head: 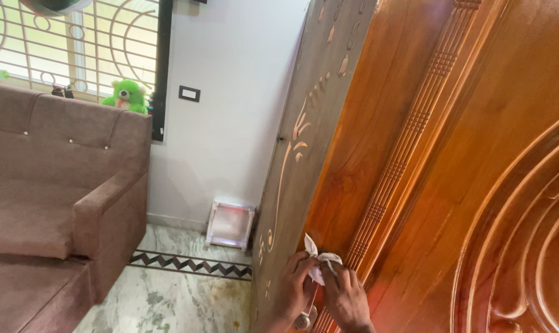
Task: The person wipes a carved wooden door with a cloth, cleaning the surface, the decorative details, and the handle after applying liquid from a spray bottle.
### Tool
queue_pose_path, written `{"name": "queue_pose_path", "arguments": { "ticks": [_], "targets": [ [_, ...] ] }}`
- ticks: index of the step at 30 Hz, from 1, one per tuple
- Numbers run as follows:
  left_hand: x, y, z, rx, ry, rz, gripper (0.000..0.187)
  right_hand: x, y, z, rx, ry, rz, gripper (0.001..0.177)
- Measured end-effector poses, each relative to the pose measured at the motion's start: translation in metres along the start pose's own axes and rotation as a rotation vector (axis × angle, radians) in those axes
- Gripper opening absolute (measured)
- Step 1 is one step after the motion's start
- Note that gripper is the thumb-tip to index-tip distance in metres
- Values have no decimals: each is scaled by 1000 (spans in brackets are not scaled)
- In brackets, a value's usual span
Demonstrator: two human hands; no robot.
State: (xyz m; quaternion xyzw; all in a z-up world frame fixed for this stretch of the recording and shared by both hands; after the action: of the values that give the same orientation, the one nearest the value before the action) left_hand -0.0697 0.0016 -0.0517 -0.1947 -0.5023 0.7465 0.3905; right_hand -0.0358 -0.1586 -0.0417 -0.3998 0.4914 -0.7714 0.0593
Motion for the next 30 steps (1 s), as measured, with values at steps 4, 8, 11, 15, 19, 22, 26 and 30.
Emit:
{"name": "queue_pose_path", "arguments": {
  "ticks": [4, 8, 11, 15, 19, 22, 26, 30],
  "targets": [
    [-5, 3, -3, 25, 23, 15, 39, -2, 4, 2, -38, -32, -38, 56],
    [-7, 6, -7, 41, 133, 22, 31, -11, 11, 12, -38, -111, -46, 57],
    [-6, 13, -6, -31, 99, 37, 27, -9, 22, 24, 32, -157, -99, 64],
    [-9, 24, -5, -23, -19, -24, 33, -6, 26, 28, 74, -270, -123, 67],
    [-13, 31, -8, 140, 63, -98, 41, -5, 25, 19, 91, -180, -100, 65],
    [-12, 39, -15, 107, 64, -112, 44, -9, 28, 15, 76, -162, -80, 61],
    [-15, 61, -27, 143, 77, -132, 40, -15, 39, 8, 83, -192, -65, 58],
    [-17, 77, -32, 194, 174, -119, 47, -16, 37, 0, 32, -313, -21, 52]
  ]
}}
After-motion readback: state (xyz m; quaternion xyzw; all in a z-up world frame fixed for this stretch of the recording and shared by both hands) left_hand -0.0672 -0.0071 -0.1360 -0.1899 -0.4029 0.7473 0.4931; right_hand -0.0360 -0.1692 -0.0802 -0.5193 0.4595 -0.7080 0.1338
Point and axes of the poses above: each hand's wrist, its own y-axis away from the middle knuckle, its own x-axis out of the back of the hand, z = x × y, the point moved 1 cm from there along -y, towards the middle knuckle, and after that the axes turned 7 degrees about -y, right-handed, at the moved point
